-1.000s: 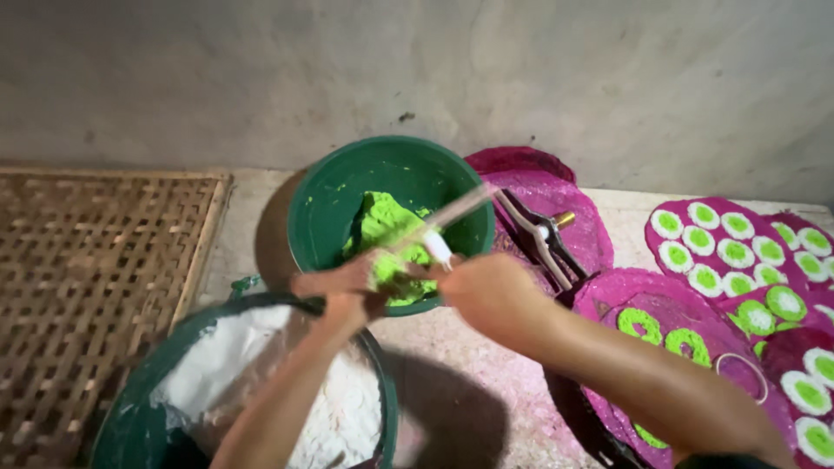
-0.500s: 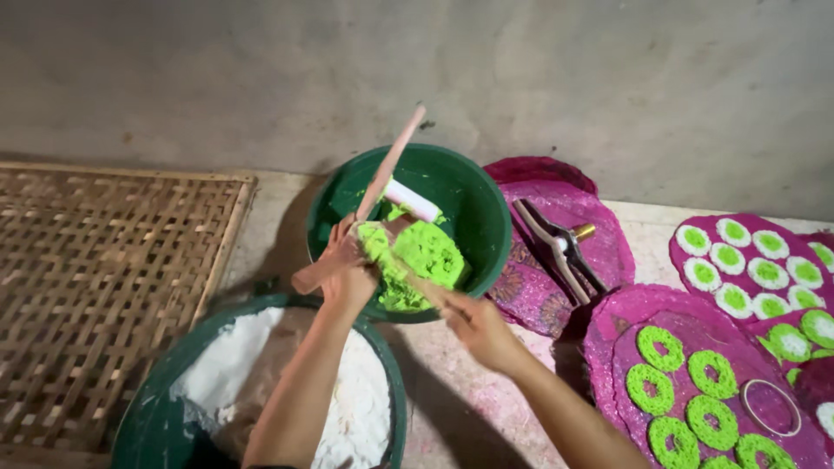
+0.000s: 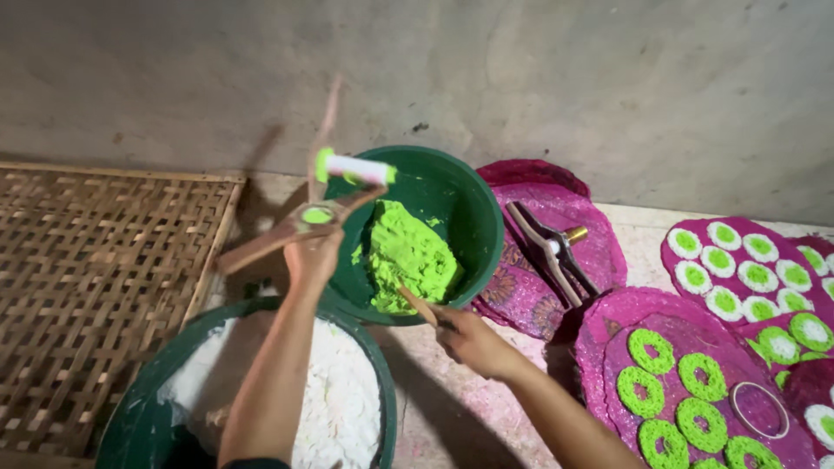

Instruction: The person prepares green and white dough treats by using a hand-operated press to shape the green dough onto mats and then filling the centers with white dough.

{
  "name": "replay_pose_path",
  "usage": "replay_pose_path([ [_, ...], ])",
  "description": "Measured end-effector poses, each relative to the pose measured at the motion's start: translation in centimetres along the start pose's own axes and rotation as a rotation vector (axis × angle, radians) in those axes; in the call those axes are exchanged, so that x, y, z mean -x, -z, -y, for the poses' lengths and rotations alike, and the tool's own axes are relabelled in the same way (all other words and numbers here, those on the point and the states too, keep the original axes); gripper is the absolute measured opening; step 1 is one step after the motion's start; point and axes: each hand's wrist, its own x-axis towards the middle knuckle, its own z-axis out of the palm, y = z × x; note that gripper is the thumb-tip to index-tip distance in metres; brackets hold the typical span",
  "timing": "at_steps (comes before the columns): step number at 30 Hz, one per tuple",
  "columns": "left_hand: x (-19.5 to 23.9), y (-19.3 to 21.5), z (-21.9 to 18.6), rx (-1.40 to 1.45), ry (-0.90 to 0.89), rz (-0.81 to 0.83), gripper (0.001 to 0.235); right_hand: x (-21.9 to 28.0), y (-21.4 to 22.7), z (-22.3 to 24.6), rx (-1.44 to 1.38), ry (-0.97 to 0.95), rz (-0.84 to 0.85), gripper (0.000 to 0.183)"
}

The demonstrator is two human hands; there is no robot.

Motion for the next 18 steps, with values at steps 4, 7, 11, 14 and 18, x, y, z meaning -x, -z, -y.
replay_pose_path([
  [4,2.8,-0.8,-2.4,0.652,0.451,0.316,0.036,-0.9,2.9,3.3,-0.153,0.149,-0.059,0.064],
  [7,10.2,-1.7,-5.1,0.939,0.654,0.685,0.036,-1.1,3.3,5.4,-0.362,0.792,-0.284,0.071],
  [11,18.3,-3.1,-7.5,1.098,0.701,1.085,0.052,1.8,2.7,5.5,-1.124,1.125,0.066,0.092],
  [14,20.1,-3.0,-7.1,0.769,0.514,0.971,0.058,6.1,3.7,4.0,-0.969,1.039,-0.044,0.085],
  [18,19.9,-1.2,-5.3,0.338,0.148,0.895,0.055,11.4,5.7,2.2,-0.147,1.135,-0.291,0.065],
])
